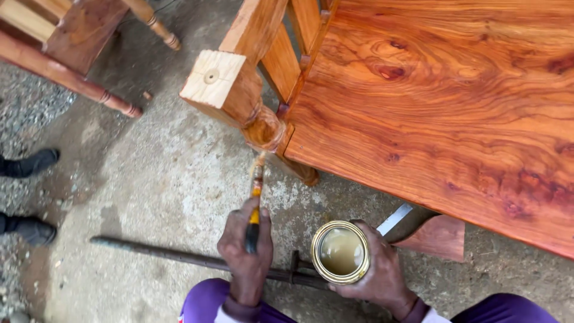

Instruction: The person applies varnish to a wooden bench using a paintbrush.

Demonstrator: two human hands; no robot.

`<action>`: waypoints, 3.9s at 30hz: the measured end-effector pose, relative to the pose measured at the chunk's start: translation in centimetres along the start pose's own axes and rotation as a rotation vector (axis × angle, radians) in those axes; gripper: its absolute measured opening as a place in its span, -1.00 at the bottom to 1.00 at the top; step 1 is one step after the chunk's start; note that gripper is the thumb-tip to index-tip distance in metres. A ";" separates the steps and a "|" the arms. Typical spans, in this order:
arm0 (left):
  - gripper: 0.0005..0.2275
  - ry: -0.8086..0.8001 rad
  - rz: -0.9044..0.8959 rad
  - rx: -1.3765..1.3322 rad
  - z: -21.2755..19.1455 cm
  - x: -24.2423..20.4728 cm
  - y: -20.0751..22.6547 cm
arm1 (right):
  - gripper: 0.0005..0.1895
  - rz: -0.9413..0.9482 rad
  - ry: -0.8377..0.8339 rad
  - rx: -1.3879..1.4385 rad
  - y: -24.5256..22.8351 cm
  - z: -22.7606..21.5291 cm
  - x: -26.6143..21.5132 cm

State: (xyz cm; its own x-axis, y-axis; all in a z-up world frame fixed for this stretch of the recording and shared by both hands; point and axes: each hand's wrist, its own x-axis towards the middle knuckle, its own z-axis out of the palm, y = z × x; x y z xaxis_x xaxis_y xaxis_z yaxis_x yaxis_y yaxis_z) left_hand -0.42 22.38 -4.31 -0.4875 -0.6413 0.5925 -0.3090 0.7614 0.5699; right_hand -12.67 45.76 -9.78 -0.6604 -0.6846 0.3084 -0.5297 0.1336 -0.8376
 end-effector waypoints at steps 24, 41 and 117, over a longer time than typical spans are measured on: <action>-0.75 0.566 -1.372 -0.615 10.6 -5.5 2.1 | 0.29 0.057 -0.020 -0.037 5.4 -2.7 -0.8; -0.71 0.236 -1.030 -0.428 11.1 -12.7 2.5 | 0.25 0.029 0.014 0.033 4.9 -4.9 -2.0; -0.56 -0.812 0.245 0.037 8.2 -2.4 2.1 | 0.30 0.389 0.374 -0.084 -9.7 -6.3 -3.6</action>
State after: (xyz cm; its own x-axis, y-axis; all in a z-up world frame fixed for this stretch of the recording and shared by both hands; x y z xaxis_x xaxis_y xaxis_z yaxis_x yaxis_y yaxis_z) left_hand -6.59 26.34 -9.17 -0.9746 -0.2019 0.0965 -0.1379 0.8816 0.4515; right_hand -8.46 51.45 0.07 -0.9522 -0.2738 0.1353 -0.2393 0.3938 -0.8875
